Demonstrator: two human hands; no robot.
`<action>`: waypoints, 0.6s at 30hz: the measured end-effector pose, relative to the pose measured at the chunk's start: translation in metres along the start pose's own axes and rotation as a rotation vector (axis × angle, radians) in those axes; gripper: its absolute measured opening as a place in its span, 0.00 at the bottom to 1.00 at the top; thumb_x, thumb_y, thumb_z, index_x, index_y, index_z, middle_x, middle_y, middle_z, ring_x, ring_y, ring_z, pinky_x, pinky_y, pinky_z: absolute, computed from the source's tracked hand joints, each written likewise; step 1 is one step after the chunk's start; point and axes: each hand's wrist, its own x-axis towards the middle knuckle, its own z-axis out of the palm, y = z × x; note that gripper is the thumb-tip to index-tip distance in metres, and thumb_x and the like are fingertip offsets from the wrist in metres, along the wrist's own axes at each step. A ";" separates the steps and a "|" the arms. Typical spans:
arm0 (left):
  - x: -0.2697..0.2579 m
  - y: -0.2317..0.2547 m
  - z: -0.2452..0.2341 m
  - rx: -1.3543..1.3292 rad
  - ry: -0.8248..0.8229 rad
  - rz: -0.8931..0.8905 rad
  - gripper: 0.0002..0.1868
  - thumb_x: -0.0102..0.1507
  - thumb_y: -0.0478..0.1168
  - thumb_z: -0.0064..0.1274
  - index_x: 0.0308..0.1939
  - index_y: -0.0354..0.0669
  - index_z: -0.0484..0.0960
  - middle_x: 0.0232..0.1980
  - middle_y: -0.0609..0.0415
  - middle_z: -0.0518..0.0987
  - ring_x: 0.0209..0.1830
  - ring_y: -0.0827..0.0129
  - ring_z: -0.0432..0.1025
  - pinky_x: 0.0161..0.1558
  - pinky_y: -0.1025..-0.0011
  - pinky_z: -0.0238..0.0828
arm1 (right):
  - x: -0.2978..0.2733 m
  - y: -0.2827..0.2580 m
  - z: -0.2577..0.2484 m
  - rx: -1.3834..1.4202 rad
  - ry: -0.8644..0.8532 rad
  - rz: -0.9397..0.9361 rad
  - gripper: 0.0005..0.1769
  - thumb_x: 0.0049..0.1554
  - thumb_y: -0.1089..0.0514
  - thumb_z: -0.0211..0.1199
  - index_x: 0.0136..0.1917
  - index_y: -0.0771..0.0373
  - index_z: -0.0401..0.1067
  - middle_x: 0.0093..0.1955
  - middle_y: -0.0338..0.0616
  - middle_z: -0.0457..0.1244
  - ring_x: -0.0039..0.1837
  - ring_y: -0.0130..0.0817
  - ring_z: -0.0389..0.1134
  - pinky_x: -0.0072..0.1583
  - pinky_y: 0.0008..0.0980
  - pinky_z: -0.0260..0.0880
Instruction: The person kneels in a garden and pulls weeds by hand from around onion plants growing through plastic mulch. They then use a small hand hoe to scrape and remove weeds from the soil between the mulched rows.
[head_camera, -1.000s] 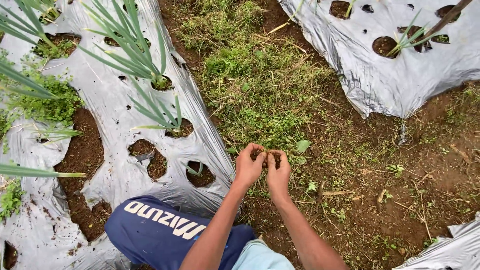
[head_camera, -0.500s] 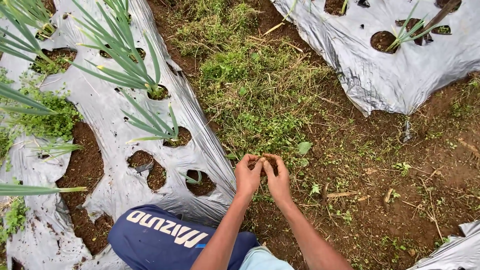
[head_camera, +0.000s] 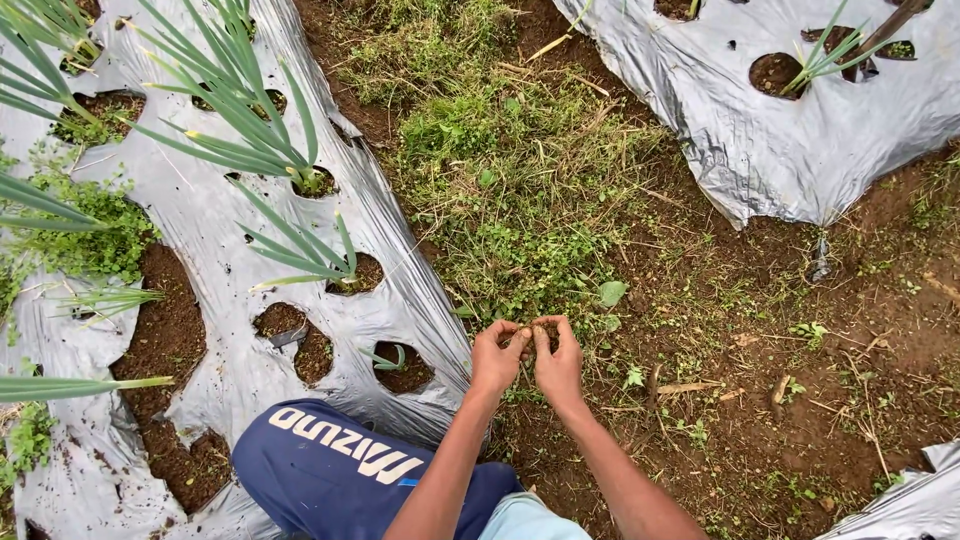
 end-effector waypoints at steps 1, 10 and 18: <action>0.002 -0.003 0.002 0.001 0.000 0.000 0.04 0.64 0.38 0.63 0.41 0.42 0.85 0.36 0.48 0.85 0.25 0.74 0.77 0.29 0.77 0.78 | 0.003 0.001 0.000 0.001 0.000 0.001 0.09 0.68 0.61 0.50 0.58 0.61 0.70 0.52 0.53 0.67 0.54 0.46 0.70 0.58 0.48 0.72; -0.001 0.005 0.018 0.120 -0.002 0.068 0.12 0.63 0.38 0.62 0.51 0.48 0.89 0.47 0.45 0.86 0.46 0.64 0.79 0.46 0.68 0.78 | 0.019 0.002 -0.001 0.069 0.050 0.090 0.12 0.69 0.65 0.45 0.61 0.63 0.68 0.58 0.56 0.64 0.63 0.49 0.67 0.66 0.50 0.65; -0.016 0.014 0.032 0.164 -0.150 0.096 0.23 0.65 0.30 0.50 0.65 0.33 0.77 0.60 0.29 0.76 0.61 0.43 0.75 0.60 0.57 0.76 | 0.032 0.032 -0.001 0.454 0.116 0.389 0.14 0.69 0.55 0.49 0.63 0.57 0.70 0.56 0.51 0.66 0.55 0.40 0.68 0.56 0.38 0.71</action>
